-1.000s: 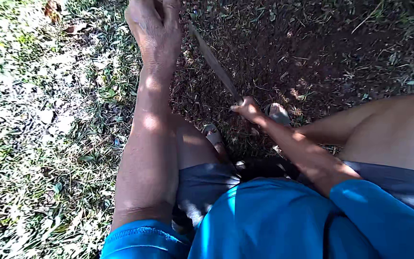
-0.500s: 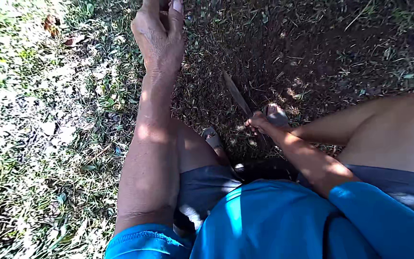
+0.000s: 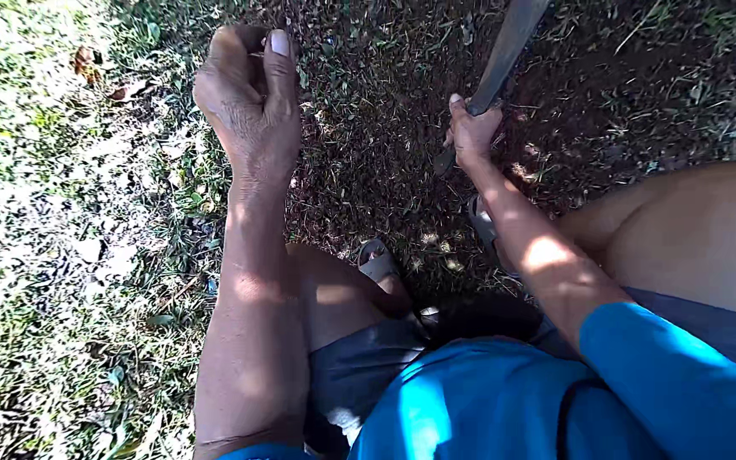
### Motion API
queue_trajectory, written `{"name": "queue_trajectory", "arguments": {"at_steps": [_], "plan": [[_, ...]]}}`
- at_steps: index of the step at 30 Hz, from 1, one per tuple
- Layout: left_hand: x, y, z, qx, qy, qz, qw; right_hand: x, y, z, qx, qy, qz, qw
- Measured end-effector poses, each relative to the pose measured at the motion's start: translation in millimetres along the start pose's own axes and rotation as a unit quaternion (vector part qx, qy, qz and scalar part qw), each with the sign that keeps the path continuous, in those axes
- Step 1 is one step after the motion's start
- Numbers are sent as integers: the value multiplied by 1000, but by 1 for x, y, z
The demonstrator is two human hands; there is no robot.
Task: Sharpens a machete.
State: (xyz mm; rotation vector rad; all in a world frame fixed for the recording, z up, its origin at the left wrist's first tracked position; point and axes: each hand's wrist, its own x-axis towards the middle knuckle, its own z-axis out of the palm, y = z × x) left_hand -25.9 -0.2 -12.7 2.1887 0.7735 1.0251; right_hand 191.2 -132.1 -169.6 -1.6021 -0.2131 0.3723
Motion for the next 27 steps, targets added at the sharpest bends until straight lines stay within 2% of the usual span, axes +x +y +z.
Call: {"name": "queue_trajectory", "arguments": {"at_steps": [1, 2, 4, 5, 6, 8, 10, 13, 16, 19, 21, 23, 24, 25, 27], "plan": [[0, 0, 1, 4, -2, 1, 1000, -7, 30, -6, -100, -25, 71, 992], [-1, 0, 1, 6, -6, 3, 1000, -15, 56, -17, -219, -81, 161, 959], [-2, 2, 3, 12, -14, -2, 1000, -25, 87, -37, -408, -209, 300, 836], [-3, 3, 3, 16, -19, -5, 1000, -31, 92, -42, -456, -249, 328, 789], [-3, 3, 3, 21, -23, -10, 999, -36, 93, -45, -468, -265, 337, 773], [-3, 3, 4, 24, -28, -24, 999, -39, 88, -45, -435, -273, 341, 787], [-2, 5, 5, 25, -31, -29, 999, -36, 76, -40, -391, -262, 319, 823], [-1, 6, 6, 9, -23, -14, 1000, -25, 41, -31, -313, -231, 227, 893], [-3, 6, 4, 2, -8, -7, 1000, -11, -1, -18, -150, -176, 104, 967], [-6, 7, -1, 4, 9, 3, 1000, 0, -28, -3, -9, -106, 34, 994], [-7, 6, -3, 2, 15, 10, 1000, 4, -16, 4, 13, -63, 30, 997], [-7, 6, -4, -6, 12, 11, 1000, -2, 24, 1, -81, -54, 87, 991], [-8, 6, -4, -7, 10, 9, 1000, -7, 47, -6, -168, -80, 148, 971], [-8, 7, -3, -7, 7, 8, 1000, -12, 69, -16, -257, -127, 220, 932], [-8, 6, -2, -6, -4, 1, 1000, -23, 101, -34, -373, -227, 333, 835]]}}
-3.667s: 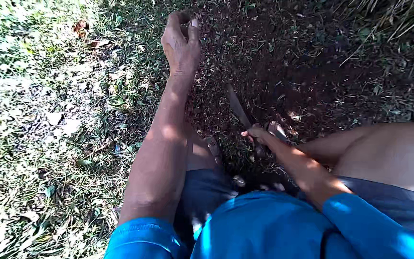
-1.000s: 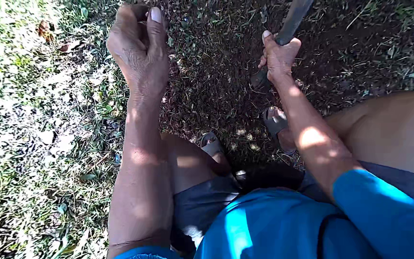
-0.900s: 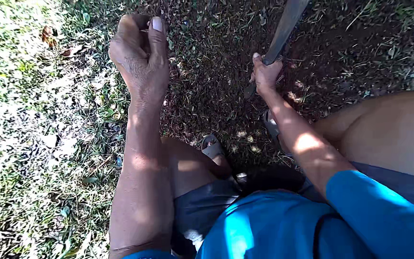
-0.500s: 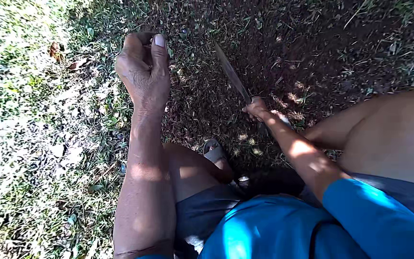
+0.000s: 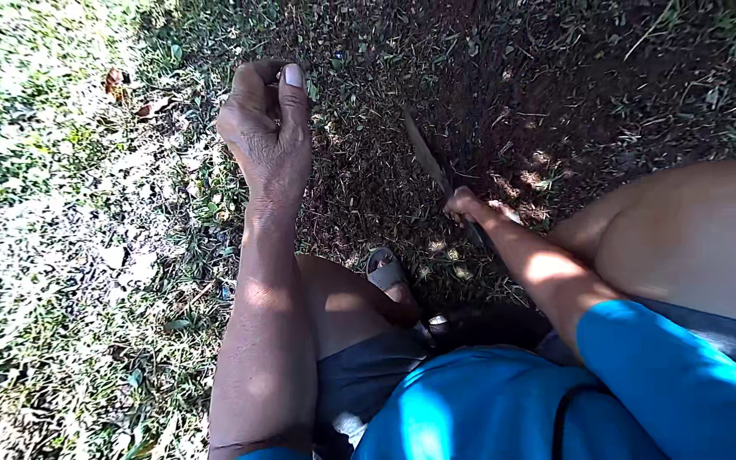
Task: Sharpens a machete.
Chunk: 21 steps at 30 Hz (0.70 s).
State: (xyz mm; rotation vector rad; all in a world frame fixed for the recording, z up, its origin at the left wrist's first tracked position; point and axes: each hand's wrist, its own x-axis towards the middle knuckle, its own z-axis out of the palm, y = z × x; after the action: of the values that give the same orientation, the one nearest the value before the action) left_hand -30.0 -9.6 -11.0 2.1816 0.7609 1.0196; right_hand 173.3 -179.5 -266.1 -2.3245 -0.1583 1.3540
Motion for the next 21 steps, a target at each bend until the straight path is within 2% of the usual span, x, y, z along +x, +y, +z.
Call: {"name": "queue_trajectory", "arguments": {"at_steps": [2, 6, 10, 13, 17, 19, 21], "plan": [[1, -4, 1, 3, -13, -10, 1000, -3, 16, 18, -24, -43, 31, 998], [5, -7, 3, 11, -28, -19, 999, -21, 1, 29, -14, -36, 28, 999], [7, -5, 8, 5, -26, -9, 1000, -30, -2, 16, -43, -40, -2, 998], [8, -3, 9, 2, -16, 1, 1000, -45, -22, 9, -36, -44, -68, 996], [5, 0, 5, 6, -1, 5, 1000, -66, -65, -9, 82, 17, -202, 976], [3, -1, 1, 0, 4, 12, 1000, -76, -85, -22, 185, 57, -266, 944], [2, -3, -1, -1, 7, 20, 1000, -80, -100, -29, 283, 88, -295, 909]]}}
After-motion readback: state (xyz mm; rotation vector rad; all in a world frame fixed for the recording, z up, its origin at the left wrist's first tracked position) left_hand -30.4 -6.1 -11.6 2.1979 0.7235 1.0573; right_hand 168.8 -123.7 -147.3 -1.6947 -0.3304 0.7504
